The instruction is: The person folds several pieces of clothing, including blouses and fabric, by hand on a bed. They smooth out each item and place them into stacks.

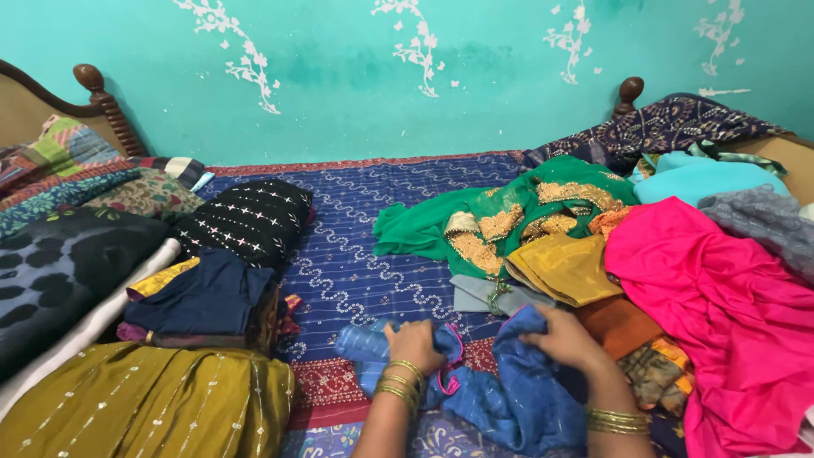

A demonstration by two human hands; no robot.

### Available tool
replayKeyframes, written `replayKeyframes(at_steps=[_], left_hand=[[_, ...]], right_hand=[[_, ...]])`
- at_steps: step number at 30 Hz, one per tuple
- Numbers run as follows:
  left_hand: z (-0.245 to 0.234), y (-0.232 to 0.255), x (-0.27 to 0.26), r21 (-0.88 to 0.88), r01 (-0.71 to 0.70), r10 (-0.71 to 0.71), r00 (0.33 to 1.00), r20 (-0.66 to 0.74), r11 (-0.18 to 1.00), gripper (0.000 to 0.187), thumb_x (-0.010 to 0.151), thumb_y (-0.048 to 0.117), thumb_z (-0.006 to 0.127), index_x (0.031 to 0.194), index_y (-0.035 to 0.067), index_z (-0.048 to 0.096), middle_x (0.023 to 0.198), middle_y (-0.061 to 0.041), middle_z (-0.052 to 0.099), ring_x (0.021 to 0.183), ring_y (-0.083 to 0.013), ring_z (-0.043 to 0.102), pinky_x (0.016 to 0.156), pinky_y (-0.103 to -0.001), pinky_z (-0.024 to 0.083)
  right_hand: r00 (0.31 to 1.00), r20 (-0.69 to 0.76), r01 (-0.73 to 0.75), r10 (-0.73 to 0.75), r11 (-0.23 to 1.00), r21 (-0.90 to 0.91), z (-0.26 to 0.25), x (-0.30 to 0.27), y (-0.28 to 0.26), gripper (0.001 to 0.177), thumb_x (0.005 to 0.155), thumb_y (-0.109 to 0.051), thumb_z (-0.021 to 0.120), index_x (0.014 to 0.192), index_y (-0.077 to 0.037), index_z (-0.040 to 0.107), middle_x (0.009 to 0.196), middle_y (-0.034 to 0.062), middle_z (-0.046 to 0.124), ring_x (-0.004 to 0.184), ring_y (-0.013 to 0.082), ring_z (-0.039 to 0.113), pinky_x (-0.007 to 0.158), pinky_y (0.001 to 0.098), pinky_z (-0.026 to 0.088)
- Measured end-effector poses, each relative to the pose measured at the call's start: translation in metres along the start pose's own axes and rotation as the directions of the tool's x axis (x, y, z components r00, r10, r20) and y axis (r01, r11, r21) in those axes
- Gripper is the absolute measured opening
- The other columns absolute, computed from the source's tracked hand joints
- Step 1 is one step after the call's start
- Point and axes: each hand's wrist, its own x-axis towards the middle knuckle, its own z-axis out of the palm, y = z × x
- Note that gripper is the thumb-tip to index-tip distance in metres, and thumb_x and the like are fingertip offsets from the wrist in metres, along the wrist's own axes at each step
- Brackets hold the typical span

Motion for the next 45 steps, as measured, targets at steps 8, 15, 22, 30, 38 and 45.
replayKeyframes(at_steps=[8,15,22,30,38,45], left_hand=[[-0.001,-0.027,0.018,-0.265,-0.148,0.124,0.986,-0.108,0.953,0.046,0.072,0.027,0.079,0.115,0.010,0.074,0.107,-0.018,0.074,0.102,-0.0355,0.072,0.092,-0.043,0.055],[-0.077,-0.010,-0.027,-0.385,-0.319,-0.108,0.634,-0.766,0.866,0.021,0.078,0.013,0.073,0.098,0.005,0.071,0.095,-0.014,0.069,0.090,-0.0368,0.067,0.080,-0.046,0.053],[-0.092,0.000,-0.033,-0.292,-0.365,0.120,0.782,-0.612,0.884,0.033,0.073,0.020,0.085,0.101,0.006,0.073,0.095,-0.015,0.069,0.091,-0.0378,0.067,0.079,-0.045,0.053],[-0.225,0.020,-0.017,-0.152,-0.457,0.087,0.461,-0.883,0.876,0.024,0.079,0.021,0.082,0.098,0.009,0.075,0.093,-0.011,0.070,0.085,-0.0330,0.069,0.074,-0.043,0.055],[-0.260,0.044,-0.030,-0.086,-0.414,0.154,0.513,-0.844,0.906,0.034,0.080,0.044,0.082,0.091,0.013,0.079,0.091,-0.008,0.071,0.082,-0.0339,0.069,0.070,-0.045,0.054],[-0.253,0.055,-0.027,-0.181,-0.269,0.091,0.755,-0.649,0.946,0.033,0.080,0.049,0.078,0.094,0.019,0.080,0.094,-0.008,0.075,0.090,-0.0333,0.070,0.076,-0.047,0.054]], right_hand=[[0.919,-0.384,0.329,-0.090,0.712,0.620,-0.029,-0.002,-0.027,0.051,0.077,0.011,0.073,0.124,-0.004,0.060,0.106,0.0038,0.069,0.097,0.0125,0.065,0.086,0.0268,0.055],[0.732,-0.677,0.460,-0.075,0.788,0.410,-0.060,-0.032,-0.085,0.038,0.085,0.005,0.076,0.119,-0.001,0.061,0.106,0.0052,0.071,0.097,0.0116,0.066,0.086,0.0267,0.053],[0.884,-0.375,0.261,-0.280,0.960,-0.101,-0.088,-0.020,-0.113,0.031,0.078,-0.013,0.084,0.107,-0.006,0.077,0.097,0.0113,0.077,0.088,0.0204,0.071,0.077,0.0327,0.054],[0.556,-0.758,0.646,-0.340,0.750,0.138,-0.188,-0.038,-0.196,0.015,0.101,0.000,0.069,0.114,-0.005,0.074,0.111,0.0079,0.068,0.099,0.0160,0.067,0.089,0.0294,0.054],[0.770,-0.478,0.396,-0.422,0.904,-0.161,-0.203,-0.051,-0.193,0.026,0.089,-0.001,0.065,0.111,-0.010,0.076,0.100,0.0079,0.076,0.089,0.0181,0.071,0.079,0.0332,0.054],[0.818,-0.442,0.277,-0.368,0.926,-0.258,-0.194,-0.045,-0.201,0.023,0.093,-0.023,0.073,0.110,-0.008,0.074,0.094,0.0131,0.074,0.073,0.0274,0.070,0.067,0.0392,0.053]])
